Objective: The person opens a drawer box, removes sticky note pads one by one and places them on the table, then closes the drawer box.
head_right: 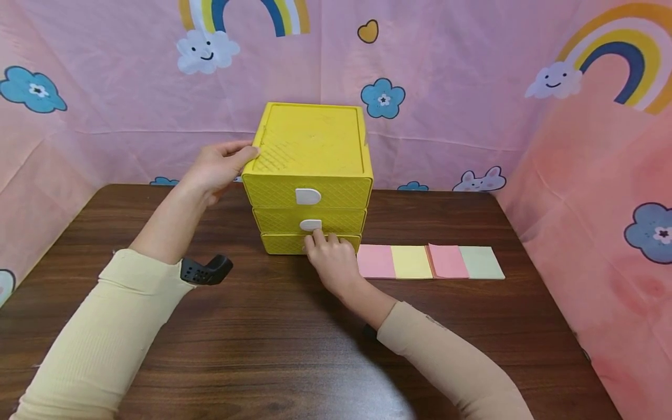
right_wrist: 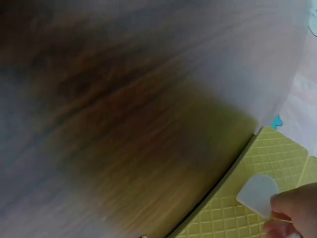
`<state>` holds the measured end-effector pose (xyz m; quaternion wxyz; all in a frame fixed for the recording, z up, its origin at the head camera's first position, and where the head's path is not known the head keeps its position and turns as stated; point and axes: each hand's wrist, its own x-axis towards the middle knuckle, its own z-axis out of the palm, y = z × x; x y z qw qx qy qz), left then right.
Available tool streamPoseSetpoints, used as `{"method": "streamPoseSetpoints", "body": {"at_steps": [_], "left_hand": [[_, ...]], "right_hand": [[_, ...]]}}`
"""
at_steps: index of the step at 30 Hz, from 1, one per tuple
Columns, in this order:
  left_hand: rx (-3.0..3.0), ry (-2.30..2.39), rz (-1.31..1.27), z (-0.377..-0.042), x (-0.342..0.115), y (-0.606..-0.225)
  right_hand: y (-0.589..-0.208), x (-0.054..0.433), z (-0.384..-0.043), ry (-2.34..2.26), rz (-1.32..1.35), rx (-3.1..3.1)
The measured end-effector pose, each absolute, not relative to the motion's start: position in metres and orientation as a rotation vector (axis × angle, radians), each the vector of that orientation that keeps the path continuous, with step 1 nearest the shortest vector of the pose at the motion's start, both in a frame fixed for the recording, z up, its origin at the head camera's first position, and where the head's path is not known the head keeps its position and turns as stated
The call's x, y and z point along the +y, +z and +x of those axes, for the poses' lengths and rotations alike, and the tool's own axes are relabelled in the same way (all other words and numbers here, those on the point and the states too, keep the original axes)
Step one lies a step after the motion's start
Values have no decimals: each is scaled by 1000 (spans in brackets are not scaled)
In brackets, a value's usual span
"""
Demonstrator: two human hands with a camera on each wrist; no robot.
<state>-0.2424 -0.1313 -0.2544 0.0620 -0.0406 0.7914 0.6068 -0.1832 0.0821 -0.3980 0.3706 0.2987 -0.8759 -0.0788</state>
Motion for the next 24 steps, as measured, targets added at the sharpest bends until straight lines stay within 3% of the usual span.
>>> {"method": "streamPoseSetpoints", "body": {"at_steps": [24], "left_hand": [[2947,1629,144,-238,-144,-298]], "right_hand": [[-369,156,-176,130,839,-2503]]}}
